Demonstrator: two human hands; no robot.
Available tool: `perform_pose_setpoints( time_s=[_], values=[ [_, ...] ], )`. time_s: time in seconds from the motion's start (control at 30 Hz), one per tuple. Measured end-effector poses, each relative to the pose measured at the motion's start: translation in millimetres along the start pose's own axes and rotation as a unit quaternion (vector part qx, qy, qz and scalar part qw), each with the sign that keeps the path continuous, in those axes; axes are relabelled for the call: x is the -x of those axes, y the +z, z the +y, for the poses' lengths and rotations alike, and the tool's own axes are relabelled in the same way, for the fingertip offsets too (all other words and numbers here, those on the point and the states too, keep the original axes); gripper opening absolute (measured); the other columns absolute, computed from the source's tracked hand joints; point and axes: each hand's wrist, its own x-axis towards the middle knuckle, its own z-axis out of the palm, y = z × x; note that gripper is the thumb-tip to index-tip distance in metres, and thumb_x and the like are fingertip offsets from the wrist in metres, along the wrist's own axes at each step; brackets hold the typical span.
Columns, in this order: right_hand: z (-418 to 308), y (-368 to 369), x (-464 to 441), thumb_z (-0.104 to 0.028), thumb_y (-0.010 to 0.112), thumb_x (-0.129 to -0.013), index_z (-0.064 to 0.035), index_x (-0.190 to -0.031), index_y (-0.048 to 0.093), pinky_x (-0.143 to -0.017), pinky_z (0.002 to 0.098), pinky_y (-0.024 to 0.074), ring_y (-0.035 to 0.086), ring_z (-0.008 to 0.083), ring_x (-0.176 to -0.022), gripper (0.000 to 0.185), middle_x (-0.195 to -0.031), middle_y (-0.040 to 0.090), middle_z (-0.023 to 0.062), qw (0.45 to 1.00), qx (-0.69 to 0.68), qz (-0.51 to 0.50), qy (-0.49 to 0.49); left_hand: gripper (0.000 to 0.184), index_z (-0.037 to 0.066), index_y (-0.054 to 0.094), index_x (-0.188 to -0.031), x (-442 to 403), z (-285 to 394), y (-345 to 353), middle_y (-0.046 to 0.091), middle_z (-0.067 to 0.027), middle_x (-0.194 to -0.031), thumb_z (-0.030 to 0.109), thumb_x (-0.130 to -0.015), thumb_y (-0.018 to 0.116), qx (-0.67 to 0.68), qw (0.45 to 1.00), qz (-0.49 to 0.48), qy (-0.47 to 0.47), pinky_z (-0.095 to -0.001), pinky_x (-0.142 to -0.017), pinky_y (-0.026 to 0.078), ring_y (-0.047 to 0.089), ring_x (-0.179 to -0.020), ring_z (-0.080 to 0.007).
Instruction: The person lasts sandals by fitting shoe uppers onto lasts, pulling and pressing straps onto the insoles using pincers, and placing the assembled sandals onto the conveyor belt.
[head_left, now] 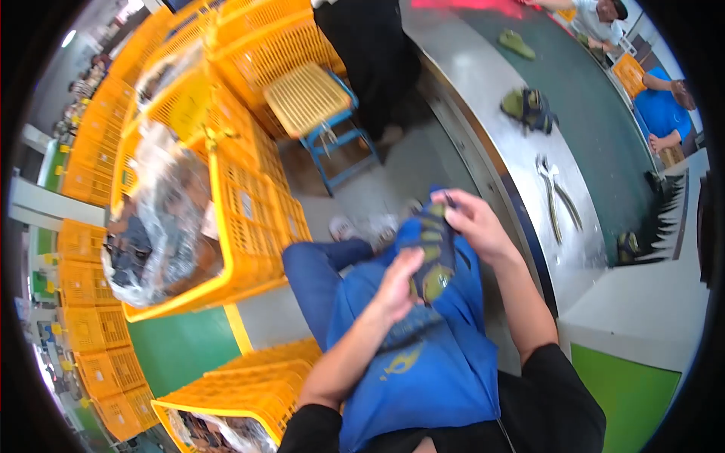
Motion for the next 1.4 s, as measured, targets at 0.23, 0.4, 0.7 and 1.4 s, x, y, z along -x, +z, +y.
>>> perform_pose_setpoints(
  time_s=[0.23,0.4,0.7,1.4],
  values=[
    [-32,-40,-7,-0.012,0.073,-0.092,-0.0041,-0.117,0.065,-0.087,0.0268,0.0532,0.067,0.0117,-0.095,0.027,-0.105,0.070,0.0039,0.985,-0.038,0.134,-0.106,0.041,0.011,0.046,-0.138,-14,12,-15,0.070,-0.0169,-0.112,0.043,-0.113,0.042,0.028,0.989,-0.143,0.018,-0.0272,-0.051,0.048,0.066,-0.065,-0.0203],
    [-95,-182,-29,-0.028,0.068,-0.103,-0.0078,-0.109,0.064,-0.067,0.0300,0.0498,0.062,0.0141,-0.082,0.022,-0.100,0.067,0.0034,0.821,-0.132,0.438,-0.342,0.039,0.009,0.050,-0.134,-44,-9,-74,0.068,-0.0172,-0.116,0.041,-0.112,0.046,-0.016,0.999,-0.004,0.037,-0.0291,-0.059,0.051,0.065,-0.071,-0.0193],
    [-60,-510,6,-0.057,0.074,-0.087,0.0095,-0.116,0.072,-0.101,0.0486,0.0508,0.068,0.0424,-0.114,0.072,-0.121,0.072,0.0266,0.566,0.348,0.747,0.021,0.034,0.010,0.054,-0.130,-71,-62,-184,0.070,-0.0132,-0.110,0.034,-0.106,0.060,0.042,0.975,0.216,-0.001,-0.0340,-0.065,0.056,0.068,-0.078,-0.0202],
    [-165,-323,-90,-0.038,0.077,-0.090,-0.0156,-0.100,0.083,-0.078,0.0431,0.0560,0.074,0.0285,-0.089,0.026,-0.099,0.079,0.0092,0.437,0.638,0.490,-0.402,0.023,0.008,0.059,-0.116,-83,-59,-175,0.069,-0.0102,-0.092,0.026,-0.102,0.062,0.039,0.964,0.241,0.108,-0.0302,-0.050,0.053,0.062,-0.061,-0.0146]
  ],
)
